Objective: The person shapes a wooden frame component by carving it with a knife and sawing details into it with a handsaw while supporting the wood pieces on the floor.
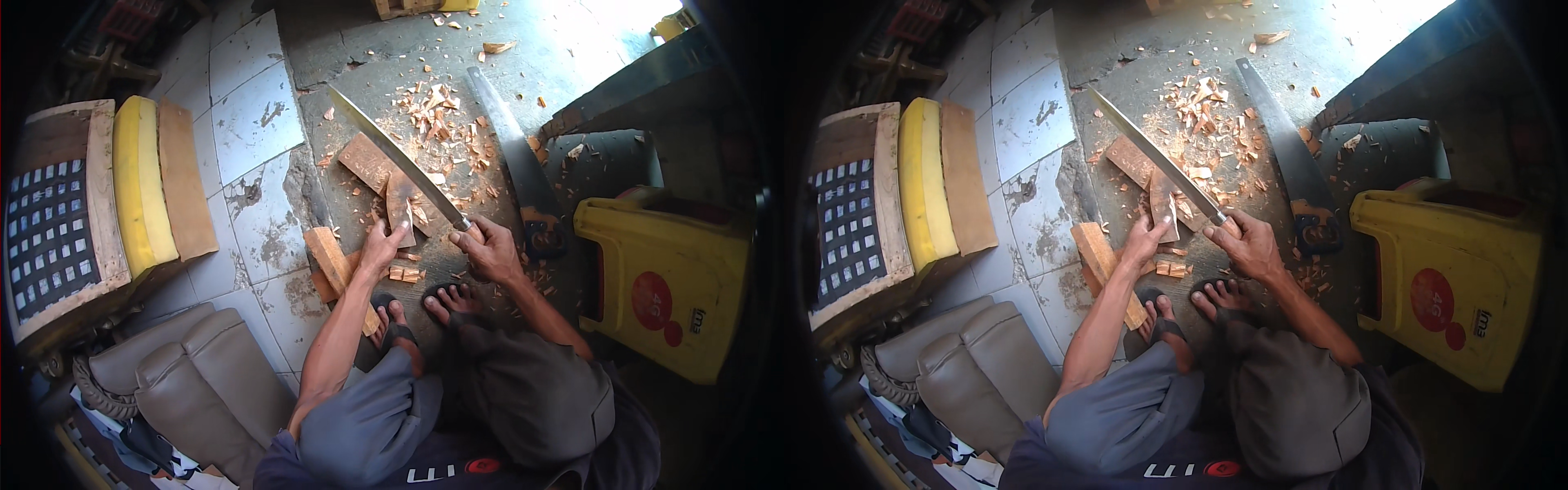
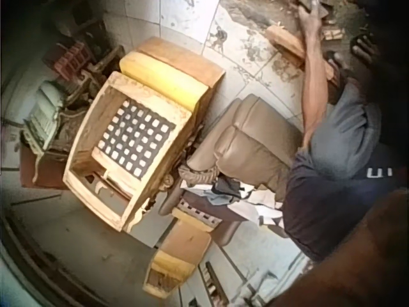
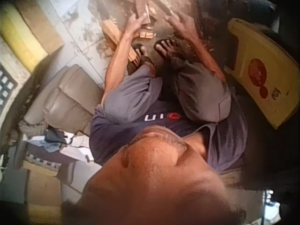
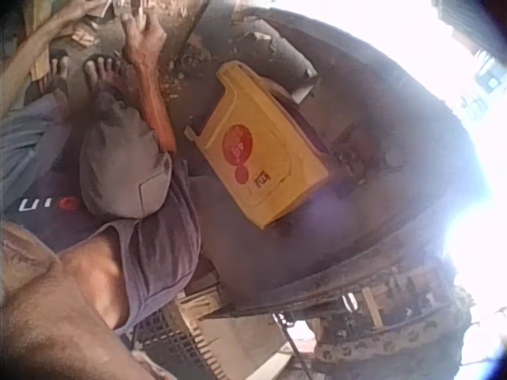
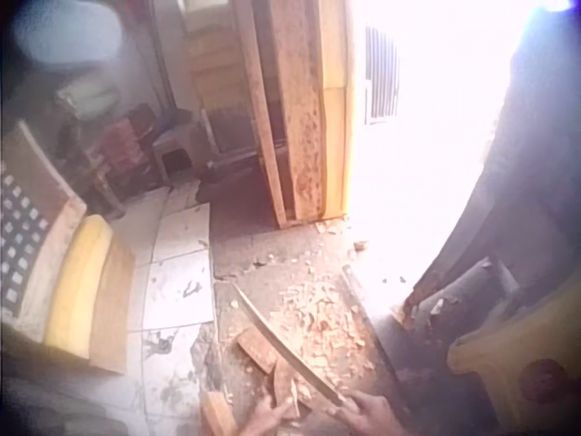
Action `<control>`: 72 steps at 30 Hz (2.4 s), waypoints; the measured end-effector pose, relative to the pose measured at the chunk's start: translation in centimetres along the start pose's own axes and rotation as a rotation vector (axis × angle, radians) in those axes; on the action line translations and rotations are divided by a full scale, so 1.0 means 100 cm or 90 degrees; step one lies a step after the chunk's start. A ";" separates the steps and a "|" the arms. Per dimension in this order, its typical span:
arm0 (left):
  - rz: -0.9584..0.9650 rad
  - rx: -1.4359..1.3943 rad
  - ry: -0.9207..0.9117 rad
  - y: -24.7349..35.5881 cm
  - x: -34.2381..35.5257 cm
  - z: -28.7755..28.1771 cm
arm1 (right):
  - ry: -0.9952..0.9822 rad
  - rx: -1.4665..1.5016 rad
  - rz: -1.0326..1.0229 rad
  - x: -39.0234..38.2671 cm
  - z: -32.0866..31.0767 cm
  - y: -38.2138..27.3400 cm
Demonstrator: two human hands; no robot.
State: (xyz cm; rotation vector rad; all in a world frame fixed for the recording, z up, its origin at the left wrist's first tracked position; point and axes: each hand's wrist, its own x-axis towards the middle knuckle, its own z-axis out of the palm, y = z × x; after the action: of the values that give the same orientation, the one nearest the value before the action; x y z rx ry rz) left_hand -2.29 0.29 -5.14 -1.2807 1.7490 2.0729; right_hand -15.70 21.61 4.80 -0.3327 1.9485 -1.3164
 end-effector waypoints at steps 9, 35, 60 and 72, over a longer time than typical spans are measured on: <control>-0.021 -0.258 -0.039 -0.008 -0.018 0.023 | 0.047 0.099 0.037 -0.009 -0.012 -0.007; 0.014 -0.392 -0.081 0.024 -0.056 0.011 | -0.010 -0.186 -0.009 -0.009 0.008 0.005; -0.095 -0.577 -0.096 0.044 -0.055 0.002 | -0.004 -0.359 -0.252 0.002 0.018 0.015; -0.072 -0.561 -0.087 0.029 -0.055 0.015 | 0.037 -0.301 -0.267 -0.002 0.025 0.013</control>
State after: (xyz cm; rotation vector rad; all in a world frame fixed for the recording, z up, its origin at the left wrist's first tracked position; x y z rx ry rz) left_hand -1.31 2.83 0.68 -1.2908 0.6521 2.8822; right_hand -13.55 20.58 3.23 -0.9881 2.3122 -1.0987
